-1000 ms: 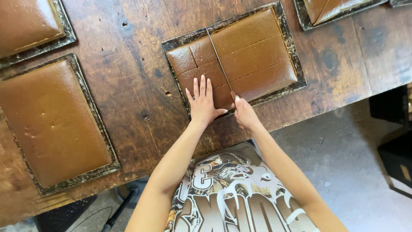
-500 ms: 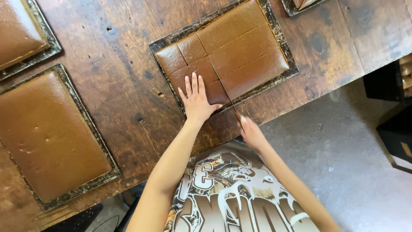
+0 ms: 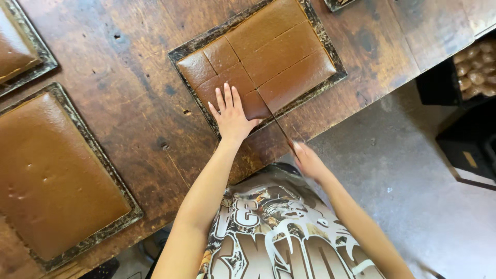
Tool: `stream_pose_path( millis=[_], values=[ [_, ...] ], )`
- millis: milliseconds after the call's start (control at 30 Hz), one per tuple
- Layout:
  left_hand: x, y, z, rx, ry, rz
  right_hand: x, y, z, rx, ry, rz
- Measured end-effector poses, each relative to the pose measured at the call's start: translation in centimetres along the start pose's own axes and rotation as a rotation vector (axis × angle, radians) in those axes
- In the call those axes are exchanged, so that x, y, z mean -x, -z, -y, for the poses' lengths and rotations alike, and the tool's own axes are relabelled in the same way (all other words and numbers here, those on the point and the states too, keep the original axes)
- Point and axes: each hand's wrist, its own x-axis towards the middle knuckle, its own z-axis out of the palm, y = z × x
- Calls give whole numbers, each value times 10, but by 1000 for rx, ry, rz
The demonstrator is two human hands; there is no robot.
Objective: The person cuts a large slab of baked brownie into smaller rectangular pieces using a long knife, holding the brownie tray steady with their hand.
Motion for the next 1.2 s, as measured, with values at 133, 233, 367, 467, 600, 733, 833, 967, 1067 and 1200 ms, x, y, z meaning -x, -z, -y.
stream_pose_path(
  millis=[133,233,367,467,600,733,833,967,1067,1200],
  values=[
    [0,-6,5,13,-21,-36,119,34,-38,42,-357,-1],
    [2,-4,6,27,-30,-30,159,43,-29,78,-572,-38],
    [-4,-3,7,26,-24,-14,164,64,-3,-103,-555,27],
    [5,-8,11,45,-34,-51,167,86,13,-229,-568,85],
    [3,-3,9,67,-51,-93,125,126,50,-360,-454,99],
    [8,0,-13,8,-80,-55,31,132,77,-378,-252,32],
    [10,-6,-42,-27,-97,-2,-45,106,91,-426,-251,63],
    [-4,-18,-68,-96,-138,-65,-110,74,108,-356,-237,176],
    [-21,-13,-68,-137,-33,-94,-130,71,119,-341,-237,234],
    [-14,-15,-64,-117,-4,-19,-139,72,118,-318,-263,261]
  ],
)
